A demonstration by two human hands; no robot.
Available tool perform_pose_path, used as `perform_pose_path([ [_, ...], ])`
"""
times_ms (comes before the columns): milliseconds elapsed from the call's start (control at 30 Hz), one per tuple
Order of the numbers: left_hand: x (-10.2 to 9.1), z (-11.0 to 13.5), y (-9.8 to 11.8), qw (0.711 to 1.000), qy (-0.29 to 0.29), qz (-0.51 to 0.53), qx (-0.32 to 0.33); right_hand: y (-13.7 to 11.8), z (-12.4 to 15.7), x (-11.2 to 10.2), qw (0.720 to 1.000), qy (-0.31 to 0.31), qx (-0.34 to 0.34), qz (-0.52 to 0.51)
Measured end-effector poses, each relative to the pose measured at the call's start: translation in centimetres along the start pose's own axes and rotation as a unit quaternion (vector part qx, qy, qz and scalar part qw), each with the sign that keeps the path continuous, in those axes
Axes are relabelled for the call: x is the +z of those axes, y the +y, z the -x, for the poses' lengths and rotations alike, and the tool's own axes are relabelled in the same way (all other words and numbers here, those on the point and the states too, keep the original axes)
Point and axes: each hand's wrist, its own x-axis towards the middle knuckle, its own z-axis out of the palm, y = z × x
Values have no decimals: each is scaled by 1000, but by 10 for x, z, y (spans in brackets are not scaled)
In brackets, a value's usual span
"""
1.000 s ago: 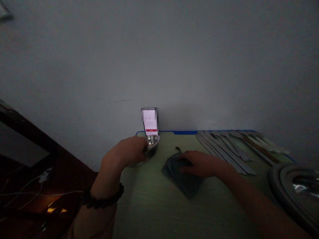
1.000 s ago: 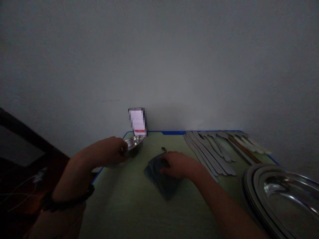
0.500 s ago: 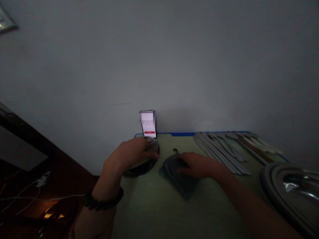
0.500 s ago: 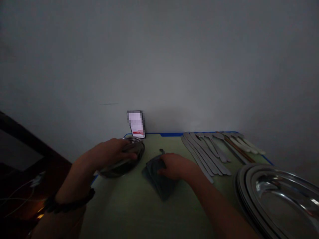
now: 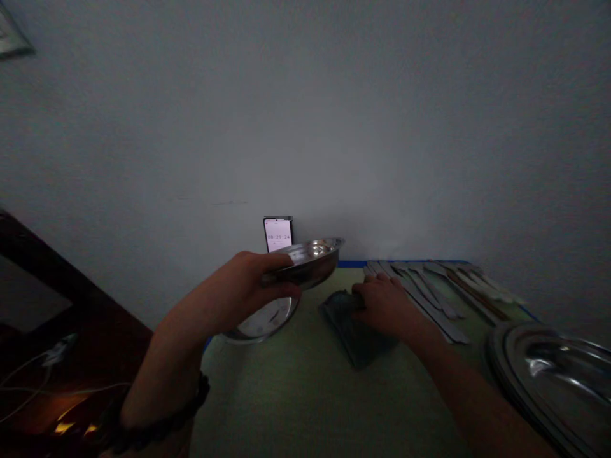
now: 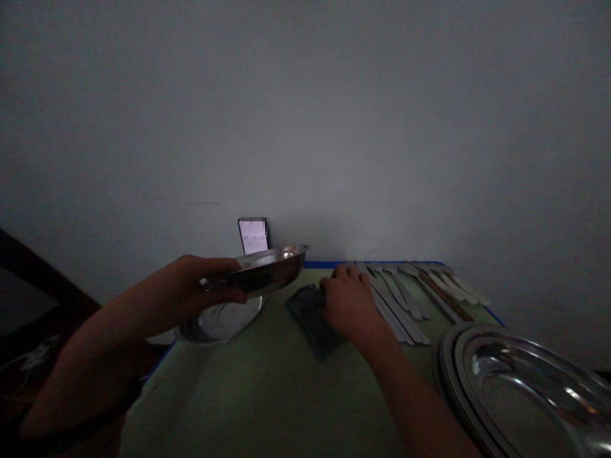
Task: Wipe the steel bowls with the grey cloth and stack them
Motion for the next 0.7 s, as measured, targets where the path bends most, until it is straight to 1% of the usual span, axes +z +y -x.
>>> perform_pose_path([
  [67,1,-1,-3,999,-16,26,38,9,7,-20,996,89,11,-9],
  [100,1,-2,-6,997,-19,33,60,13,12,-30,991,126,31,-29],
  [167,3,-4,-13,994,-9,29,103,21,22,-48,971,199,102,-88],
  [200,5,-5,-15,992,-1,20,124,25,26,-55,951,249,141,-118],
  [233,7,-6,-17,990,7,9,144,27,30,-61,923,312,174,-146],
  [267,9,-8,-17,987,12,-5,163,28,33,-64,888,382,193,-169],
  [300,12,-9,-15,984,13,-21,179,28,35,-67,853,446,193,-191],
  [333,16,-11,-13,981,11,-39,192,27,37,-68,823,497,175,-213],
  [367,20,-13,-9,978,5,-57,203,25,37,-67,806,525,141,-234],
  [400,23,-15,-5,974,-3,-75,213,22,38,-66,810,520,93,-253],
  [433,27,-18,-1,970,-8,-92,224,19,38,-65,837,475,32,-269],
  [467,31,-19,2,966,-8,-109,234,15,39,-64,874,395,-38,-281],
  [500,34,-21,5,962,-3,-126,243,12,39,-63,904,296,-108,-289],
  [533,37,-22,6,958,6,-140,250,9,38,-62,918,208,-165,-296],
  [567,39,-23,6,955,19,-154,255,7,37,-61,920,154,-196,-302],
  [600,40,-24,6,952,34,-165,257,6,36,-60,919,146,-199,-309],
  [633,41,-24,6,949,49,-174,258,7,33,-58,917,177,-173,-312],
  [700,41,-24,6,941,75,-192,268,12,26,-51,914,267,-62,-300],
])
